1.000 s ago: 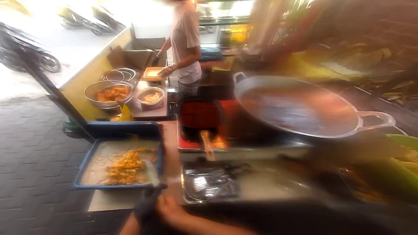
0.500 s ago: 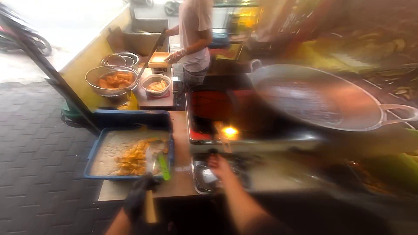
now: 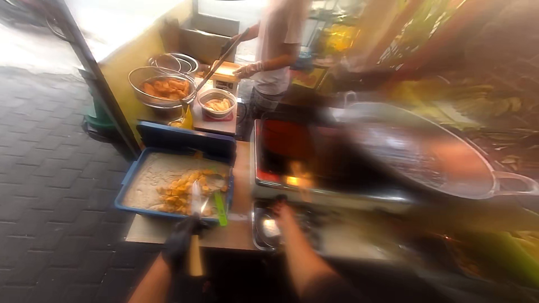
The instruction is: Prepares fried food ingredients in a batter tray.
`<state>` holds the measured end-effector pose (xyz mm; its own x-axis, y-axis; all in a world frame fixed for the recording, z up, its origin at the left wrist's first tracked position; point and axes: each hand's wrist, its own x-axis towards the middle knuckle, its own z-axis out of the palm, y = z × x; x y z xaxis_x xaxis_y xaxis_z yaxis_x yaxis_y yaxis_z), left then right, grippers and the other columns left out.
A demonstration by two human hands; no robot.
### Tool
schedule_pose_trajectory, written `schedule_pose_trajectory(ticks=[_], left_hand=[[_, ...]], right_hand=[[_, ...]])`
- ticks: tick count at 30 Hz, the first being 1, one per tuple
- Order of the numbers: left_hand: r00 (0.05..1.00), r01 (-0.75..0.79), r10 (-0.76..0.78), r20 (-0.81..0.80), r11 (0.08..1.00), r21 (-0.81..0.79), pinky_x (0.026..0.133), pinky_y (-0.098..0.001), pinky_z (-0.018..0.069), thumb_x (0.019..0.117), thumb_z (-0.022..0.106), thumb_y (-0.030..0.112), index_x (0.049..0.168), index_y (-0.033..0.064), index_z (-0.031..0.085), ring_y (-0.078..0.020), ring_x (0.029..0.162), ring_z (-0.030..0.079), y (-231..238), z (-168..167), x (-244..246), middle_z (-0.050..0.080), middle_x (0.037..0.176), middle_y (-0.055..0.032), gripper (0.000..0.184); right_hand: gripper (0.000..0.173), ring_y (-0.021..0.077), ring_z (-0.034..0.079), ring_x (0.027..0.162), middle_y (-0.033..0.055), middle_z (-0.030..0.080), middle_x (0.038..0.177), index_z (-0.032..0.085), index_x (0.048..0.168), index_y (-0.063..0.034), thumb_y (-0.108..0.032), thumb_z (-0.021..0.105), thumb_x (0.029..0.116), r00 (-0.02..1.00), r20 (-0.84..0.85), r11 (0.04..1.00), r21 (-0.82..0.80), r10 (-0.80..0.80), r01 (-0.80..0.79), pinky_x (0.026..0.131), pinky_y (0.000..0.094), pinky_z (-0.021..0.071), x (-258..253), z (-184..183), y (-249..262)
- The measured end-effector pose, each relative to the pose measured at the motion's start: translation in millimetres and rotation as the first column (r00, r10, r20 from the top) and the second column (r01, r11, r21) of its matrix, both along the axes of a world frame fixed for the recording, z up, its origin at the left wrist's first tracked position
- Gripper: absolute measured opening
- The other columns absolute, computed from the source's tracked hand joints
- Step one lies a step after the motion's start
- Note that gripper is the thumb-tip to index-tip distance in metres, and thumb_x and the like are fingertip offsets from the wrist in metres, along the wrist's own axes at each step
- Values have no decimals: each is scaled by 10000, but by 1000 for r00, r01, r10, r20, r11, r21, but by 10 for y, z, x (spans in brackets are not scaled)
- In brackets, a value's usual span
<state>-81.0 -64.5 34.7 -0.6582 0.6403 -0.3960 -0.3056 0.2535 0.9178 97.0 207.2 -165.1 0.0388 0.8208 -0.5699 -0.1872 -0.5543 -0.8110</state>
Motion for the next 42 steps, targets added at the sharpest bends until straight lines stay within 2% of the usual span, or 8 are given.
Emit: schedule_pose_trajectory(ticks=[2, 5, 20, 30, 34, 38, 40, 42], left_hand=[[1000, 8, -8, 5, 1000, 14, 631, -201, 553, 1098, 322, 57, 807, 11, 646, -54, 577, 615, -22, 0, -16, 655, 663, 13, 438], [999, 21, -21, 24, 1000, 5, 639, -207, 565, 1108, 313, 69, 817, 12, 643, -62, 584, 624, -48, -1, -36, 661, 674, 9, 444], [999, -16, 14, 44, 999, 32, 625, -207, 546, 1099, 289, 56, 824, 23, 632, -62, 573, 593, -51, 24, -31, 620, 659, 18, 441], [999, -30, 28, 32, 999, 42, 597, -184, 545, 1081, 312, 5, 779, 4, 632, -44, 550, 601, 10, 101, -8, 634, 631, 16, 439], [999, 16, -15, 37, 1000, -14, 621, -206, 540, 1109, 302, 82, 813, 46, 631, -62, 585, 600, 26, 32, -35, 623, 663, 20, 444], [985, 163, -168, 35, 981, 102, 701, -266, 556, 1113, 327, 182, 969, 16, 659, -91, 724, 638, -37, -564, -272, 661, 817, -18, 399], [987, 121, -130, 92, 987, 102, 708, -260, 558, 1116, 327, 152, 962, -6, 647, -94, 710, 632, 7, -430, -194, 657, 802, -29, 389], [989, 48, -54, 139, 998, 43, 636, -212, 565, 1118, 309, 101, 893, 4, 628, -68, 632, 633, 84, -142, -27, 654, 726, -8, 403]], right_hand=[[328, 130, 521, 581, 47, 519, 756, 546, 1056, -29, -326, 423, 1122, 990, 139, 998, 41, 33, -39, 555, 296, 482, -14, 27, -26], [345, 136, 553, 591, 61, 552, 765, 553, 1066, -15, -330, 425, 1122, 982, 181, 996, 66, 52, -65, 568, 304, 509, -2, 6, -41], [288, 69, 471, 480, -31, 473, 636, 511, 970, -129, -335, 369, 1113, 944, -322, 988, -155, -68, 19, 464, 215, 449, 93, 71, 37], [262, 65, 445, 455, -35, 453, 612, 491, 940, -135, -283, 352, 1107, 916, -388, 981, -194, -98, 23, 448, 200, 429, 94, 173, 41], [287, 63, 449, 454, -31, 457, 613, 490, 952, -135, -314, 333, 1112, 927, -368, 978, -209, -77, -1, 449, 201, 434, 106, 201, 48], [379, 97, 497, 491, -6, 509, 627, 541, 1014, -68, -390, 368, 1117, 971, -102, 963, -141, 217, -230, 486, 249, 462, -7, 403, -239], [405, 110, 544, 553, 0, 559, 680, 601, 1074, -38, -386, 398, 1118, 868, -23, 864, -81, 497, -497, 545, 273, 498, -102, 712, -612], [431, 122, 604, 611, 10, 620, 744, 634, 1099, -31, -368, 367, 1126, 671, -45, 671, -2, 740, -741, 589, 287, 542, -172, 1033, -995]])
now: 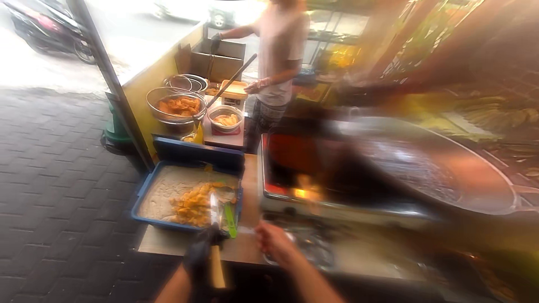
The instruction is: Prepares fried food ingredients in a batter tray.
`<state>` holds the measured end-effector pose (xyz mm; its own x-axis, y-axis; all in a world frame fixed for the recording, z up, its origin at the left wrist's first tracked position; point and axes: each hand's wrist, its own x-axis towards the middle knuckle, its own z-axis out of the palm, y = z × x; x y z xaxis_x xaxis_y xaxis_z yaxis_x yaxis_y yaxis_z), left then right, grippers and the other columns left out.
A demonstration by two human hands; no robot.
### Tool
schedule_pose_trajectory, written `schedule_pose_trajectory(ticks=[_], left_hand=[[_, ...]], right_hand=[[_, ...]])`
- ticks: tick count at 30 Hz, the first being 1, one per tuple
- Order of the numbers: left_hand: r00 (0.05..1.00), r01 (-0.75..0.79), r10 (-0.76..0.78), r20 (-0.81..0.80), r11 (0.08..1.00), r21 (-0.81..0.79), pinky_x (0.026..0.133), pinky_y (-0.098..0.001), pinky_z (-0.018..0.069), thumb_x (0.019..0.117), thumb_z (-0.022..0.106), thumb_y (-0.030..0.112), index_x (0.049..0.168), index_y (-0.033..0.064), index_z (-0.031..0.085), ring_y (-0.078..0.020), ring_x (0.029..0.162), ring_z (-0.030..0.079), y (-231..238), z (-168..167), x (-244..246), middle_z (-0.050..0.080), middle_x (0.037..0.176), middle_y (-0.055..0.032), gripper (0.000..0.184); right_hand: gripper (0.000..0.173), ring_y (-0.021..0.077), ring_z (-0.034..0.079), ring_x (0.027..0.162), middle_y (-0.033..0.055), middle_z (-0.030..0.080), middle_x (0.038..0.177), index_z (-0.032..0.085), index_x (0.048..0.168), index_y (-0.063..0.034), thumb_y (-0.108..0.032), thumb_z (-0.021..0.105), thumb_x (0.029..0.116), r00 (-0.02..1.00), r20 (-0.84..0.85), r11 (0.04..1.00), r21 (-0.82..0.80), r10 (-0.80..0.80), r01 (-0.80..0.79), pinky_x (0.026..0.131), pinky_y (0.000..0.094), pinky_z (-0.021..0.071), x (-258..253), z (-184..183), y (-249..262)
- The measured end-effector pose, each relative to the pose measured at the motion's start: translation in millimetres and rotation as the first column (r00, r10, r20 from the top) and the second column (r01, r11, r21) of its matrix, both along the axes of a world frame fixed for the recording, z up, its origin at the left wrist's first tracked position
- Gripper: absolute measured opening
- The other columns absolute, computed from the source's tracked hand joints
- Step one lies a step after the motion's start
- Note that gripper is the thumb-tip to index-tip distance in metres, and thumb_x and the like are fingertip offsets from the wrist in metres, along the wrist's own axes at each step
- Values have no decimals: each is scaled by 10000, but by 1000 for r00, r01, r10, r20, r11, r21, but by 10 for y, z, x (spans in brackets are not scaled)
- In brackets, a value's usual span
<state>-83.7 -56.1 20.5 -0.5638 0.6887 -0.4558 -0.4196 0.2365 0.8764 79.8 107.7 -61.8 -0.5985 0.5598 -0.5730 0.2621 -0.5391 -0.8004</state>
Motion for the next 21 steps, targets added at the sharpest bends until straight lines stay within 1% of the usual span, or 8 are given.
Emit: schedule_pose_trajectory(ticks=[2, 5, 8, 10, 15, 17, 19, 21], left_hand=[[998, 57, -57, -1, 998, 15, 671, -217, 560, 1120, 284, 97, 928, -24, 642, -72, 666, 629, 27, 61, 80, 652, 753, -14, 424], [995, 99, -99, -29, 995, -2, 674, -203, 547, 1119, 266, 107, 925, -10, 638, -62, 658, 612, 116, 109, 260, 633, 740, 0, 435], [985, 171, -172, 18, 984, 46, 678, -249, 563, 1128, 273, 162, 998, -13, 638, -78, 698, 634, 119, -30, 269, 656, 805, -9, 425], [987, 158, -160, 7, 979, 125, 670, -258, 574, 1124, 283, 187, 981, 9, 657, -87, 680, 648, 88, -267, 248, 672, 786, -1, 439], [993, 118, -113, -44, 983, 140, 823, -387, 622, 1117, 276, 238, 1130, -60, 638, -212, 897, 734, -20, -398, 111, 742, 1024, -124, 469], [1000, -5, 7, -14, 997, 82, 727, -365, 623, 1122, 230, 254, 1159, -41, 609, -183, 810, 714, -141, -339, 46, 726, 1005, -102, 481], [986, -160, 157, 58, 986, 52, 521, -274, 556, 1126, 147, 294, 1172, 10, 561, -135, 629, 676, -294, -337, 9, 752, 962, -91, 505], [971, -220, 207, 123, 971, 99, 522, -246, 545, 1118, 145, 325, 1220, 25, 520, -112, 646, 675, -513, -467, -24, 738, 943, -67, 490]], right_hand=[[503, 141, 662, 683, 40, 692, 869, 651, 1199, -32, -403, 321, 1127, 974, -58, 975, -16, 221, -222, 615, 298, 567, -135, 207, -225], [530, 137, 661, 705, 50, 699, 983, 619, 1280, -77, -474, 305, 1119, 958, -20, 956, -67, 286, -287, 602, 290, 542, -428, 268, -280], [466, 154, 671, 741, 59, 713, 964, 637, 1230, -76, -455, 396, 1106, 974, 0, 969, -106, 226, -225, 648, 331, 554, -667, 216, -131], [324, 143, 646, 685, 52, 686, 888, 626, 1202, -61, -333, 482, 1098, 977, -7, 969, -126, 211, -211, 614, 315, 546, -780, 224, -9], [206, 134, 632, 631, 40, 660, 824, 622, 1132, -58, -234, 534, 1071, 950, -30, 939, -147, 311, -312, 575, 288, 540, -937, 215, 167], [210, 136, 644, 644, 42, 663, 826, 597, 1117, -47, -217, 478, 1088, 936, -22, 933, -73, 352, -353, 596, 298, 555, -916, 286, 232], [213, 168, 694, 662, 62, 691, 827, 573, 1148, -23, -191, 456, 1093, 917, -10, 917, 32, 399, -398, 623, 323, 604, -806, 360, 313], [233, 187, 696, 628, 67, 680, 818, 527, 1210, -22, -202, 430, 1100, 891, 4, 882, 139, 453, -449, 596, 346, 617, -661, 439, 415]])
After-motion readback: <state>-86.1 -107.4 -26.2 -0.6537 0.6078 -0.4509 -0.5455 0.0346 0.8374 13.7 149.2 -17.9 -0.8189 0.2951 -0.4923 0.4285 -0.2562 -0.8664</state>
